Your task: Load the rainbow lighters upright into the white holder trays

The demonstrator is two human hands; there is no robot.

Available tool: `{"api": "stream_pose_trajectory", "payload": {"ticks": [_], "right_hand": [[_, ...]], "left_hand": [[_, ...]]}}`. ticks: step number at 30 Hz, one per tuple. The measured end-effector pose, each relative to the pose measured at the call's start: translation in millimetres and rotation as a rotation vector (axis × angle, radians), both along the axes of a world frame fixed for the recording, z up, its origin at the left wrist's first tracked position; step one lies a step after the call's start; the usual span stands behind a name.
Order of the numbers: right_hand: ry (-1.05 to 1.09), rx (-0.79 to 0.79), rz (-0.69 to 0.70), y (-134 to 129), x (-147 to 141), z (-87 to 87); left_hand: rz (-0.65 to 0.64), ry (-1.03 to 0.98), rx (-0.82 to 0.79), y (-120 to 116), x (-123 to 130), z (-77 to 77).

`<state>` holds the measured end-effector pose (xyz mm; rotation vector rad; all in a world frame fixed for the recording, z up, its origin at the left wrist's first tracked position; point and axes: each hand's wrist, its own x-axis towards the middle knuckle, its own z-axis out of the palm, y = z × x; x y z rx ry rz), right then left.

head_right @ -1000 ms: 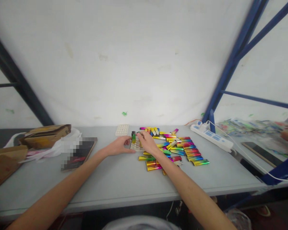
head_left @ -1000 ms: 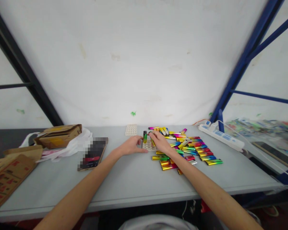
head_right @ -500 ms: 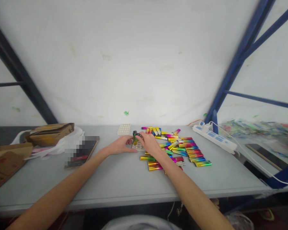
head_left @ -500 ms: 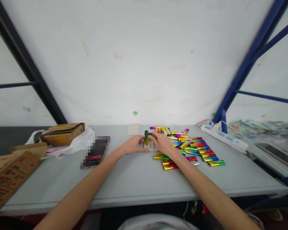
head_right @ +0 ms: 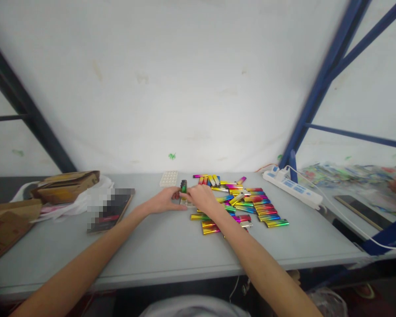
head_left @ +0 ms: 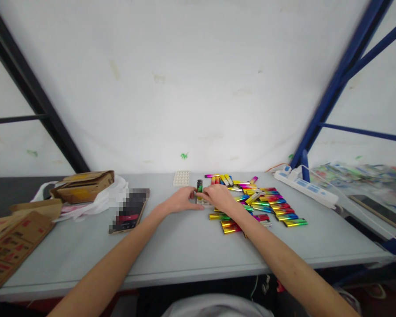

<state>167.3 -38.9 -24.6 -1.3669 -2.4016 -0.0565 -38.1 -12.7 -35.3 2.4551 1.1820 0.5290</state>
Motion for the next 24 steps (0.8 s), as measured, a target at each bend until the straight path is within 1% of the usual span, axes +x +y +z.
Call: {"api": "stream_pose_trajectory", "payload": {"ticks": [2, 4, 7, 10, 11, 13, 15, 17, 19, 21, 24], "right_hand": [[0.044, -0.014, 0.013, 0.5, 3.1, 2.2], [0.120, -0.012, -0.008, 0.4, 12.9, 8.6], [0.245, -0.002, -0.044, -2.4, 35.0, 25.1], [0.335, 0.034, -0.090, -12.0, 55.5, 42.9], [0.349, 0.033, -0.077, -17.2, 60.9, 47.2], [0.327, -0.015, 0.007, -30.1, 69.8, 51.5], [0.251, -0.097, 0.107, -43.7, 77.8, 49.2], [0.158, -0.162, 0.172, -54.5, 85.5, 41.6], [0.062, -0.187, 0.169, -60.4, 92.1, 32.1], [-0.030, -0.194, 0.132, -61.6, 96.0, 23.8], [-0.113, -0.172, 0.090, -58.8, 96.0, 17.1]], "left_hand": [[0.011, 0.000, -0.002, -0.2, 0.1, 0.4], [0.018, 0.001, -0.010, -0.5, 0.2, 1.1], [0.009, 0.005, -0.025, -1.3, 0.5, 2.5], [-0.001, 0.005, -0.032, -1.8, 0.6, 2.9], [-0.002, 0.002, -0.033, -1.8, 0.6, 2.6], [0.004, -0.005, -0.032, -1.6, 0.7, 1.8], [0.017, -0.009, -0.030, -1.4, 0.8, 1.1], [0.020, -0.005, -0.031, -1.3, 0.9, 1.1], [0.012, 0.002, -0.030, -1.4, 1.0, 1.6], [0.004, 0.004, -0.025, -1.3, 0.9, 1.9], [0.006, 0.000, -0.018, -0.5, 0.3, 0.6]]}}
